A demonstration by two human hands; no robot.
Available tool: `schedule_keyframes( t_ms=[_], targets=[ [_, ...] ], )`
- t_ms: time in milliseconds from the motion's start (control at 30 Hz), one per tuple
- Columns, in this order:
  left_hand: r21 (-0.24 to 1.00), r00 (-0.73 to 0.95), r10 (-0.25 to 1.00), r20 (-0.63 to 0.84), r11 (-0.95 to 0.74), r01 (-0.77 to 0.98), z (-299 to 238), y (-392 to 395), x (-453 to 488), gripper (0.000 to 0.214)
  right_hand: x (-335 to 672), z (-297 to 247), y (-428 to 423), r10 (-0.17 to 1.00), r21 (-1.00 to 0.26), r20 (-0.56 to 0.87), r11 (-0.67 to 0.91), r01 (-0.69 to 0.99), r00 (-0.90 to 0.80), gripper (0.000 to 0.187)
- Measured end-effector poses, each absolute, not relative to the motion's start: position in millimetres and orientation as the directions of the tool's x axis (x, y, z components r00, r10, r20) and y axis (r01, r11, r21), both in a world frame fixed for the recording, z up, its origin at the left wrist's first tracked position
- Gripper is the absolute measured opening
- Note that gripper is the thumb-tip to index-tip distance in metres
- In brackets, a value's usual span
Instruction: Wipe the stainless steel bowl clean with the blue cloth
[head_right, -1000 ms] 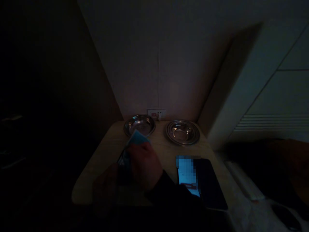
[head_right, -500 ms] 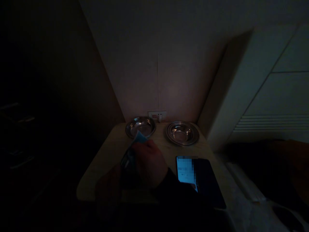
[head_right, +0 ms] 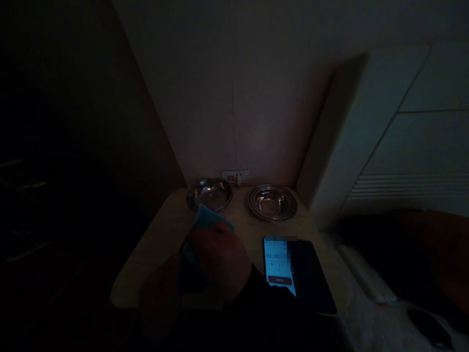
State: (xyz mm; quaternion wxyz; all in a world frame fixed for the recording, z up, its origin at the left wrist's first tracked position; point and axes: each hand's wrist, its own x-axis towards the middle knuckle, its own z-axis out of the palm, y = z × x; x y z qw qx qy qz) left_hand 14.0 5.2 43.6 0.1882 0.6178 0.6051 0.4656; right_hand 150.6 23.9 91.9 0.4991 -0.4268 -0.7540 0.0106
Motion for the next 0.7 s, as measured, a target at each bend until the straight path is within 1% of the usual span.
schedule_keyframes(
  t_ms=[133,267,367,467,533,633,700],
  targets=[
    [0.782,-0.131,0.930,0.343,-0.206,0.588,46.9,7.5,12.8,0.039,146.9,94.8,24.2,0.758,-0.573,0.652,0.494,0.654,-0.003,0.011],
    [0.727,-0.072,0.938,0.340,-0.213,0.653,51.0,8.2,7.6,0.036,143.3,92.4,26.5,0.785,-0.620,0.620,0.492,0.612,-0.003,0.008],
    [0.669,-0.067,0.909,0.410,-0.250,0.700,48.1,5.1,6.4,0.039,144.9,90.5,30.0,0.810,-0.671,0.583,0.437,0.600,0.062,0.010],
    [0.622,-0.081,0.863,0.498,-0.291,0.727,42.7,2.7,6.6,0.039,146.8,90.5,30.6,0.791,-0.645,0.611,0.485,0.591,0.017,0.012],
    [0.609,-0.063,0.854,0.516,-0.315,0.728,39.2,1.8,6.8,0.040,148.1,90.6,31.4,0.771,-0.629,0.637,0.520,0.578,0.000,0.012],
    [0.594,-0.048,0.844,0.534,-0.334,0.732,34.5,-1.0,7.3,0.040,149.3,90.7,33.2,0.781,-0.668,0.619,0.470,0.577,0.081,0.010],
    [0.576,-0.064,0.829,0.556,-0.329,0.748,32.0,-3.9,7.6,0.038,148.6,91.2,32.0,0.780,-0.660,0.622,0.477,0.581,0.066,0.011]
  ],
)
